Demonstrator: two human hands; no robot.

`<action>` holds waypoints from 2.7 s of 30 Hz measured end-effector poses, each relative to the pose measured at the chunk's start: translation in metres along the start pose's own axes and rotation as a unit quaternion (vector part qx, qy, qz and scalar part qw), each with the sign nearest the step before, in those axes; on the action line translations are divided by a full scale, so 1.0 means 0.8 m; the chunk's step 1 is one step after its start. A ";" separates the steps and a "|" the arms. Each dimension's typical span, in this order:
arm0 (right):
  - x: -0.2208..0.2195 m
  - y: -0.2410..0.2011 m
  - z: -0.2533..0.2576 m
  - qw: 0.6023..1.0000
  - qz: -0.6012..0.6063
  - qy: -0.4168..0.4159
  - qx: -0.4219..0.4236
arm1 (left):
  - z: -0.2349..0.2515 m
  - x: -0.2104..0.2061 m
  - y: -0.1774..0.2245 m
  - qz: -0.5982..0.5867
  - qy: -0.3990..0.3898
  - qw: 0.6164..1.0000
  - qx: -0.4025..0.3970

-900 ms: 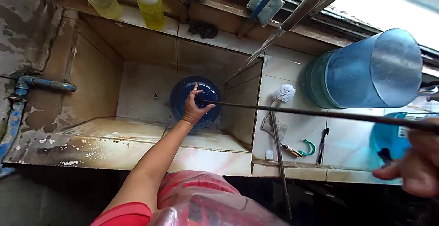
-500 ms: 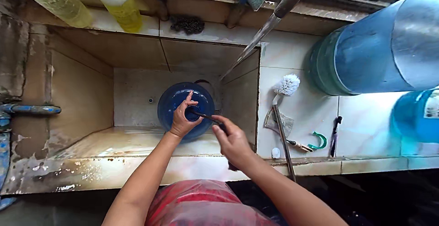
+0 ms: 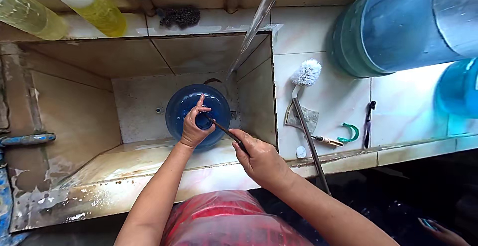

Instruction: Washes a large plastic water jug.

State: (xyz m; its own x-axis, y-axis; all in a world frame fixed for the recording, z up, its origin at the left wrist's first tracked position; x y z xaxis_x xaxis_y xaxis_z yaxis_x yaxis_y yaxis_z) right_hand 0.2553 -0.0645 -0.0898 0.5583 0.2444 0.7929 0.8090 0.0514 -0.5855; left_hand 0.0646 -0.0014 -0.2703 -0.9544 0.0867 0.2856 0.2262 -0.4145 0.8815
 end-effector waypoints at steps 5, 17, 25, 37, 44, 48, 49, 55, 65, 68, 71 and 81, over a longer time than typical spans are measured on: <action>-0.012 0.005 0.008 0.999 -0.034 -0.005 -0.009 | -0.002 -0.010 0.006 0.005 -0.005 1.000 0.003; -0.009 0.033 0.026 0.995 0.067 -0.071 -0.035 | 0.007 -0.028 0.010 -0.005 -0.009 1.000 -0.004; -0.029 0.061 0.046 0.994 0.081 -0.057 0.048 | 0.014 -0.024 0.004 0.004 0.005 1.000 -0.013; -0.013 0.090 0.057 0.988 0.081 -0.079 0.106 | 0.023 -0.027 0.005 0.008 -0.033 0.999 -0.012; -0.006 0.072 0.071 0.992 -0.002 -0.067 0.104 | 0.035 -0.015 -0.007 -0.013 -0.046 0.999 -0.010; -0.034 0.041 0.085 0.994 -0.008 -0.071 0.081 | 0.030 -0.041 -0.011 0.079 0.172 0.982 0.014; -0.032 0.033 0.082 0.994 -0.008 -0.094 0.056 | 0.031 -0.039 -0.006 0.091 0.172 0.981 0.024; -0.024 0.051 0.075 0.992 0.006 -0.125 0.031 | 0.032 0.001 0.011 -0.011 -0.112 0.992 0.049; 0.005 0.051 0.047 0.984 0.111 -0.140 -0.006 | 0.020 -0.009 0.005 -0.015 -0.092 0.995 0.020; -0.017 0.070 0.053 0.990 0.085 -0.096 0.063 | 0.022 -0.006 0.003 -0.013 -0.087 0.996 0.011; -0.012 0.060 0.053 0.990 0.064 -0.112 0.052 | 0.021 -0.001 0.005 -0.006 -0.095 0.995 0.008; -0.014 0.064 0.075 0.982 0.055 -0.143 0.110 | 0.022 0.005 -0.007 -0.030 -0.063 0.998 0.001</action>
State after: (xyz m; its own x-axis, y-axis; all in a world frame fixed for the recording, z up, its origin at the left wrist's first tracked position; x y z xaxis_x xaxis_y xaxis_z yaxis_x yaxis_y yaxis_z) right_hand 0.2795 -0.0064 -0.1385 0.5408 0.5205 0.6607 0.6695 0.2092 -0.7128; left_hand 0.0630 0.0176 -0.2673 -0.9339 0.2254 0.2776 0.1700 -0.4032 0.8992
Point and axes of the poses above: each hand's wrist, its own z-axis towards the middle knuckle, its own x-axis out of the back of the hand, y = z × x, the point moved 1 cm from there along z, towards the middle knuckle, and after that the axes turned 8 degrees about -x, right-handed, at the moved point
